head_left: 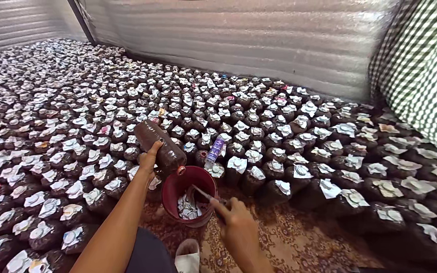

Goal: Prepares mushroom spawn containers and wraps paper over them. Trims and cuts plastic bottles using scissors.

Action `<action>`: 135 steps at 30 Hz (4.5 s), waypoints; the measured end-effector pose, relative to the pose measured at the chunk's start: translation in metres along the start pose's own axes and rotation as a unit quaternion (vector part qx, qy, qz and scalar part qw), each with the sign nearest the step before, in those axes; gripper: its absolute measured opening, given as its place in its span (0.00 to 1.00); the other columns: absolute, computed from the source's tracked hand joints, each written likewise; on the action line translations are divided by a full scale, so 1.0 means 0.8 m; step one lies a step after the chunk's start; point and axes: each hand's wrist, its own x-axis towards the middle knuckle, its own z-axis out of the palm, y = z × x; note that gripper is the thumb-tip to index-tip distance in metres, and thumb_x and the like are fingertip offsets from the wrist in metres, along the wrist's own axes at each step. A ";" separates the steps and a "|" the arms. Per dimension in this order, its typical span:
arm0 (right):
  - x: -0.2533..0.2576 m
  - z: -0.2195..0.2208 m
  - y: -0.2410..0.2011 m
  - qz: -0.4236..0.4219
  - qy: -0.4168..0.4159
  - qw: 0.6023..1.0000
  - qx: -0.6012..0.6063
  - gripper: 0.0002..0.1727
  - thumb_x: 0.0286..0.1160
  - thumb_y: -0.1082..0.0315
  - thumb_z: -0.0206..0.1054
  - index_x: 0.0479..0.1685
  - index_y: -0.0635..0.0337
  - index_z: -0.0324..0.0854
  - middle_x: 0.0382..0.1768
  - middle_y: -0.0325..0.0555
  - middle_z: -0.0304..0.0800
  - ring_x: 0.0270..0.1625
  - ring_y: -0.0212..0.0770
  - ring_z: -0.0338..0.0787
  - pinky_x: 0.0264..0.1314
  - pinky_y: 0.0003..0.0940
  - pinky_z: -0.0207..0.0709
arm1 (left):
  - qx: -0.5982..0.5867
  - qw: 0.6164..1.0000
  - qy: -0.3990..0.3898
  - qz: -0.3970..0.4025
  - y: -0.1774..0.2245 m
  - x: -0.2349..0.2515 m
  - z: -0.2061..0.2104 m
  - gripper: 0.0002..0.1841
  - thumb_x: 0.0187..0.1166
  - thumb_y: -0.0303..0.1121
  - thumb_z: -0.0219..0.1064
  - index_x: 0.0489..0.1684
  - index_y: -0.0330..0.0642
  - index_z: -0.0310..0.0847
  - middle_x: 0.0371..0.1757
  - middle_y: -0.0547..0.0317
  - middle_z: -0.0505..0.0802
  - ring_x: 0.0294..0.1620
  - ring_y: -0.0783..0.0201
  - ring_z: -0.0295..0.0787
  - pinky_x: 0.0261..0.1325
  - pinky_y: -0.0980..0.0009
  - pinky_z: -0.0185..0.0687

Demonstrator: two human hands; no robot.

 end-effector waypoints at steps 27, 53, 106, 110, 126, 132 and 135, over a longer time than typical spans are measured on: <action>0.000 0.003 -0.118 0.190 0.151 0.787 0.567 0.22 0.83 0.75 0.60 0.75 0.73 0.69 0.41 0.51 0.91 0.26 0.37 0.91 0.27 0.31 0.90 | -0.097 0.949 0.140 0.265 -0.054 -0.162 -0.016 0.57 0.47 0.22 0.87 0.84 0.39 0.50 0.65 0.48 0.86 0.63 0.60 0.89 0.64 0.61 0.90; 0.039 0.015 -0.082 0.267 -0.036 0.802 0.534 0.20 0.87 0.67 0.59 0.73 0.66 0.74 0.50 0.55 0.90 0.40 0.43 0.93 0.45 0.41 0.90 | 0.009 0.935 0.118 0.334 -0.058 -0.152 -0.001 0.67 0.37 0.29 0.90 0.87 0.32 0.42 0.74 0.41 0.78 0.75 0.60 0.79 0.77 0.65 0.77; -0.102 0.007 0.178 -0.133 -0.232 0.953 -0.142 0.36 0.82 0.33 0.52 0.38 0.60 0.87 0.34 0.54 0.93 0.38 0.56 0.95 0.45 0.57 0.86 | 0.185 0.922 -0.101 -0.325 -0.377 -0.257 0.103 0.38 0.89 0.54 0.57 0.85 0.29 0.60 0.72 0.25 0.79 0.69 0.35 0.79 0.67 0.38 0.75; -0.068 0.003 0.164 0.237 -0.317 0.912 -0.107 0.45 0.80 0.26 0.43 0.46 0.61 0.89 0.46 0.60 0.94 0.57 0.61 0.92 0.58 0.63 0.81 | 0.217 0.958 -0.110 -0.151 -0.351 -0.241 0.099 0.29 0.81 0.35 0.68 0.78 0.28 0.66 0.67 0.34 0.86 0.69 0.42 0.85 0.71 0.45 0.78; -0.092 0.021 0.173 0.016 -0.190 0.968 -0.162 0.34 0.80 0.36 0.53 0.38 0.60 0.89 0.29 0.55 0.93 0.36 0.58 0.96 0.41 0.59 0.84 | 0.310 0.831 -0.424 0.183 -0.320 -0.282 0.122 0.42 0.63 0.32 0.76 0.86 0.40 0.66 0.91 0.53 0.67 0.90 0.59 0.62 0.88 0.59 0.65; -0.099 0.035 0.169 0.074 -0.232 0.960 -0.136 0.35 0.79 0.35 0.52 0.39 0.60 0.88 0.32 0.56 0.94 0.42 0.59 0.96 0.46 0.60 0.83 | 0.252 0.877 -0.348 0.216 -0.368 -0.278 0.135 0.25 0.63 0.21 0.68 0.65 0.37 0.85 0.81 0.52 0.82 0.84 0.61 0.73 0.84 0.64 0.71; -0.085 0.028 0.161 0.122 -0.275 0.945 -0.129 0.37 0.77 0.32 0.51 0.42 0.60 0.88 0.37 0.57 0.94 0.48 0.59 0.95 0.50 0.61 0.82 | 0.220 0.896 -0.320 0.214 -0.365 -0.278 0.139 0.21 0.64 0.18 0.68 0.59 0.36 0.89 0.78 0.51 0.85 0.82 0.63 0.77 0.83 0.67 0.73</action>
